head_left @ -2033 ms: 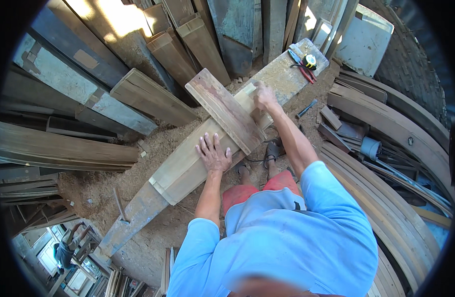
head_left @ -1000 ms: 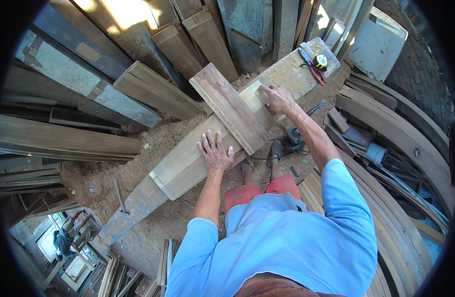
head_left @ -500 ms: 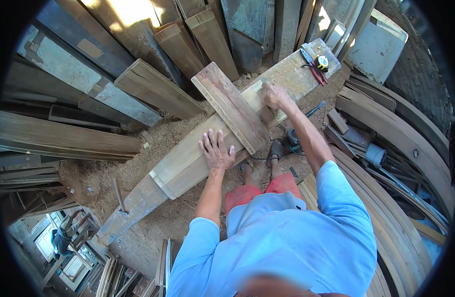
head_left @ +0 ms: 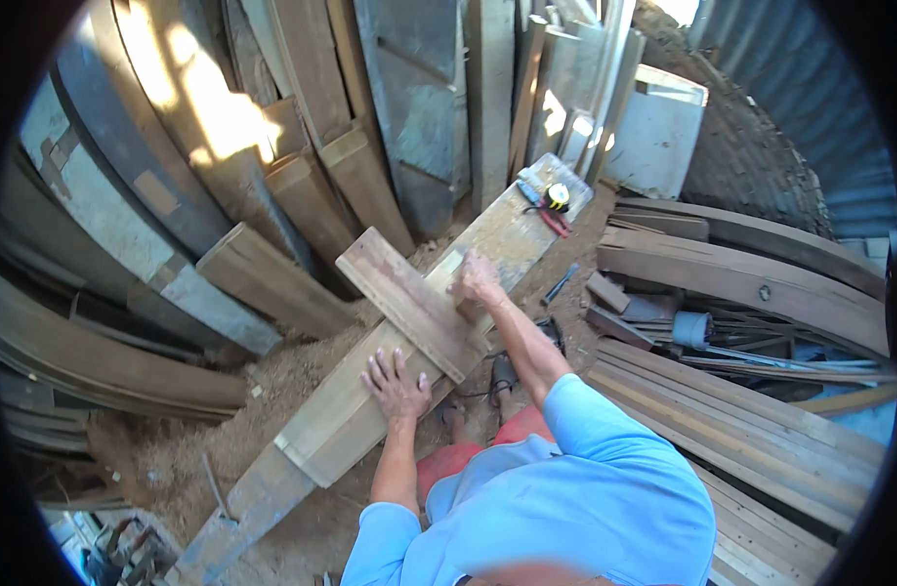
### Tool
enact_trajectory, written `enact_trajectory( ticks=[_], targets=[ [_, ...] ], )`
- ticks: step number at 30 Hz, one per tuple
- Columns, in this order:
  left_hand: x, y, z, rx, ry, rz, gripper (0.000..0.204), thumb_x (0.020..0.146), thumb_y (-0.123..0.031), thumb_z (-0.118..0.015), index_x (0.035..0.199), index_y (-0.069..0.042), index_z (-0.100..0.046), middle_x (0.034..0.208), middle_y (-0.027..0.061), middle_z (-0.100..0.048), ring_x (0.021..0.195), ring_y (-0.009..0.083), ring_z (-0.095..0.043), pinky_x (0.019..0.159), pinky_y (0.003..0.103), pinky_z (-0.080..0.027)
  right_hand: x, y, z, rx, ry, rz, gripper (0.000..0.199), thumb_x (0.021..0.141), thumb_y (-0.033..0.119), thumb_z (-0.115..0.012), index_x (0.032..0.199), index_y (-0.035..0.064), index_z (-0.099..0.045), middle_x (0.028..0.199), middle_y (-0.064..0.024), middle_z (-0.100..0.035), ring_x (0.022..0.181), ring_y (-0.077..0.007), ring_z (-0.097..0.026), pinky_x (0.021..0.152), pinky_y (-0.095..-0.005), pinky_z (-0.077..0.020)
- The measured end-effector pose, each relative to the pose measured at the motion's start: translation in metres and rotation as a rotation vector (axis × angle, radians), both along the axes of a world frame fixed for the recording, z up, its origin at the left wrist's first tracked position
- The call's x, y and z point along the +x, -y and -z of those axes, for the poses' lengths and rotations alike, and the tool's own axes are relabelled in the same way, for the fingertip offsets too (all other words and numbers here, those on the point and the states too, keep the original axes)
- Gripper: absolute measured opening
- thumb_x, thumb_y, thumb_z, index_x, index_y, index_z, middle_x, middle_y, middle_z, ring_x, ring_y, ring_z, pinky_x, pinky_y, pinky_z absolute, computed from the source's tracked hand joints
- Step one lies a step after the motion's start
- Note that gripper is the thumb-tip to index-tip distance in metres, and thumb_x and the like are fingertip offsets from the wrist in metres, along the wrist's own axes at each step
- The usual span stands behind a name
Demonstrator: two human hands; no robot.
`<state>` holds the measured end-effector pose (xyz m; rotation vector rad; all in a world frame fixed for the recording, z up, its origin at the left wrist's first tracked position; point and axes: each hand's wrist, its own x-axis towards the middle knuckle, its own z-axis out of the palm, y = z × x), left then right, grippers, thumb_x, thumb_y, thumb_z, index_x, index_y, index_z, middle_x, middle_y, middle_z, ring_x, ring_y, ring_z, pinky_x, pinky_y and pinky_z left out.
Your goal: The person measures a wooden board with a tape measure, marks it, and then cuts the board using a circular saw while another board is placed over it as a guide. The person then uses a chisel and hammer to remove a small piece of wood.
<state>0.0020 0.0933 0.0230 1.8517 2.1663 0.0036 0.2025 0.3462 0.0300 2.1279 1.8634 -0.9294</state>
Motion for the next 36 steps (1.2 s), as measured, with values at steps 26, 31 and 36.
enact_trajectory(
  ticks=[26,31,36],
  targets=[
    [0.008,-0.022,-0.010,0.018,0.141,0.029,0.082,0.093,-0.053,-0.052,0.161,-0.011,-0.034,0.171,0.0206,-0.019,0.158,0.0434,-0.011,0.126,0.065,-0.003,0.265,0.034,0.077,-0.244,-1.344,1.065,0.029,0.106,0.033,-0.056,0.128,0.0166,-0.064,0.118,-0.0066,-0.068,0.111,-0.0276,-0.065,0.102,-0.0509,-0.0514],
    [-0.005,0.001,-0.011,0.036,0.186,-0.041,0.084,0.095,-0.054,-0.050,0.164,-0.012,-0.029,0.171,0.0199,-0.016,0.159,0.0418,-0.007,0.127,0.062,0.001,0.313,0.055,0.075,0.096,-1.548,1.356,0.043,0.108,0.049,-0.049,0.105,0.0121,-0.070,0.101,-0.0033,-0.073,0.093,-0.0225,-0.070,0.082,-0.0434,-0.0584],
    [-0.015,0.023,-0.005,-0.020,0.126,-0.087,0.084,0.094,-0.054,-0.051,0.163,-0.012,-0.030,0.171,0.0192,-0.019,0.159,0.0403,-0.008,0.127,0.061,0.000,0.067,0.070,0.016,-0.047,-1.597,1.079,0.028,0.099,0.030,-0.058,0.112,0.0091,-0.071,0.107,-0.0063,-0.074,0.099,-0.0244,-0.070,0.093,-0.0418,-0.0540]
  ],
)
